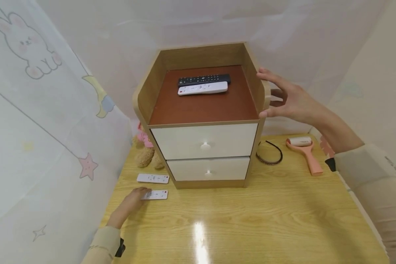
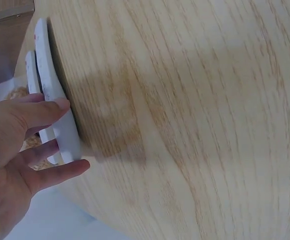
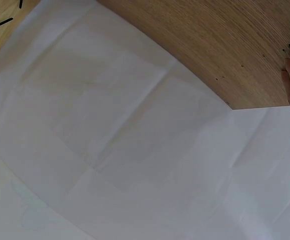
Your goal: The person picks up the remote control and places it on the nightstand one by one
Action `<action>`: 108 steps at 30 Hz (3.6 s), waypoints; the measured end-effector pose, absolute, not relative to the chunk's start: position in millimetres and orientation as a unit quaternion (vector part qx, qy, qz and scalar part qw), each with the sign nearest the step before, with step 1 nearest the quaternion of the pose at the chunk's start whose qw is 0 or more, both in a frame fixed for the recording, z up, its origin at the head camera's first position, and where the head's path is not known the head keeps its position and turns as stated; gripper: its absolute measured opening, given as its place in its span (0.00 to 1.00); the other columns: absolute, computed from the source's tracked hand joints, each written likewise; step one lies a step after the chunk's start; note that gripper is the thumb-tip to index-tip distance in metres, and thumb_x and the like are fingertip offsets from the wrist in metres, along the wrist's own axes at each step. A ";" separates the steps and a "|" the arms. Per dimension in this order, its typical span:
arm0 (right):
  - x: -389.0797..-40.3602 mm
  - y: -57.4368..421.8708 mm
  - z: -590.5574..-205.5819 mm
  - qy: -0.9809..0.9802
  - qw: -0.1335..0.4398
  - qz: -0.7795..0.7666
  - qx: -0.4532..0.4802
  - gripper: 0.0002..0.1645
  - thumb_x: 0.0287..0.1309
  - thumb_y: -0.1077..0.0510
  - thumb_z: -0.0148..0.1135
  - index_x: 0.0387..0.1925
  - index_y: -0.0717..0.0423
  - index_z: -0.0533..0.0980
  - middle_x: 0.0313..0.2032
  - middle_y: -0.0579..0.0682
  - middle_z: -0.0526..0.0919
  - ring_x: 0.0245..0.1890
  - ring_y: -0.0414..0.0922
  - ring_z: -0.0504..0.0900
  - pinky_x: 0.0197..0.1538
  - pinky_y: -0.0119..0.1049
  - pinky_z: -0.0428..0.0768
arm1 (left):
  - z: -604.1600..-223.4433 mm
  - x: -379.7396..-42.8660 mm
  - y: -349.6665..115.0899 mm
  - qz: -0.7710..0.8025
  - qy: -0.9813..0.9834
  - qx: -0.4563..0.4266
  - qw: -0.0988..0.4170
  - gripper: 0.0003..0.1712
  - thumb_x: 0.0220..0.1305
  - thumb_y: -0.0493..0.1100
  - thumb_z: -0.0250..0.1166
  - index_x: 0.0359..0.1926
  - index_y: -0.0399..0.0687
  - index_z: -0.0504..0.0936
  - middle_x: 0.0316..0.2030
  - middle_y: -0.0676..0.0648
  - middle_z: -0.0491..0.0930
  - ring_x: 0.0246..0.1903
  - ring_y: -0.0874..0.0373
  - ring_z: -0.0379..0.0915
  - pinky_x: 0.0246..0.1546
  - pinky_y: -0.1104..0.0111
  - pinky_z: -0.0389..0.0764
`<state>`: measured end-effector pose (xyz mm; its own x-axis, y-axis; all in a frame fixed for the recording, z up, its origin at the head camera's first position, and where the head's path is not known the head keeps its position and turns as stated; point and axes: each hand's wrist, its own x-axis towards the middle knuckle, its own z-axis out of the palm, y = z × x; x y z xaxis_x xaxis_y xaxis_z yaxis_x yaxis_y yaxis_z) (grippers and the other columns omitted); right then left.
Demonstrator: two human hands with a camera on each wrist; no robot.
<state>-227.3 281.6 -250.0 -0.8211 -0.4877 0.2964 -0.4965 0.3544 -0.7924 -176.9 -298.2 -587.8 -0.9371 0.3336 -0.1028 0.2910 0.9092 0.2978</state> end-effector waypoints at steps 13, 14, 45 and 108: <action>-225.8 281.9 -250.2 -0.831 0.012 0.471 0.295 0.61 0.44 0.78 0.69 0.75 0.45 0.52 0.76 0.40 0.42 0.69 0.58 0.60 0.54 0.21 0.73 | -594.9 -181.0 -304.5 0.147 0.973 0.156 0.082 0.27 0.66 0.25 0.55 0.63 0.46 0.74 0.61 0.41 0.72 0.61 0.38 0.65 0.58 0.43 0.69; -225.6 281.9 -250.2 -0.830 0.012 0.473 0.296 0.61 0.44 0.78 0.69 0.75 0.45 0.52 0.76 0.40 0.42 0.69 0.58 0.59 0.54 0.21 0.73 | -594.8 -180.9 -304.8 0.152 0.973 0.156 0.079 0.26 0.66 0.25 0.55 0.63 0.45 0.74 0.61 0.41 0.73 0.61 0.38 0.66 0.58 0.43 0.69; -226.5 282.1 -248.7 -0.825 0.014 0.477 0.303 0.61 0.44 0.78 0.69 0.75 0.45 0.52 0.76 0.40 0.42 0.68 0.56 0.61 0.55 0.21 0.73 | -569.6 -149.8 -275.3 0.095 0.969 0.230 -0.001 0.30 0.46 0.32 0.75 0.54 0.44 0.81 0.48 0.48 0.80 0.44 0.47 0.78 0.37 0.57 0.83; -227.3 280.7 -251.6 -0.834 0.023 0.463 0.298 0.58 0.48 0.73 0.70 0.75 0.43 0.51 0.76 0.38 0.41 0.68 0.55 0.62 0.54 0.20 0.72 | -270.9 -169.2 -142.7 0.170 0.814 0.465 -0.304 0.29 0.53 0.38 0.73 0.59 0.46 0.79 0.54 0.48 0.80 0.45 0.53 0.75 0.42 0.64 0.81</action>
<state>-227.3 280.7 -251.6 -0.8212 -0.4759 0.3150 -0.5191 0.3934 -0.7588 -169.2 -142.7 -270.9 -0.3838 0.6530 0.6530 0.8598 0.5106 -0.0053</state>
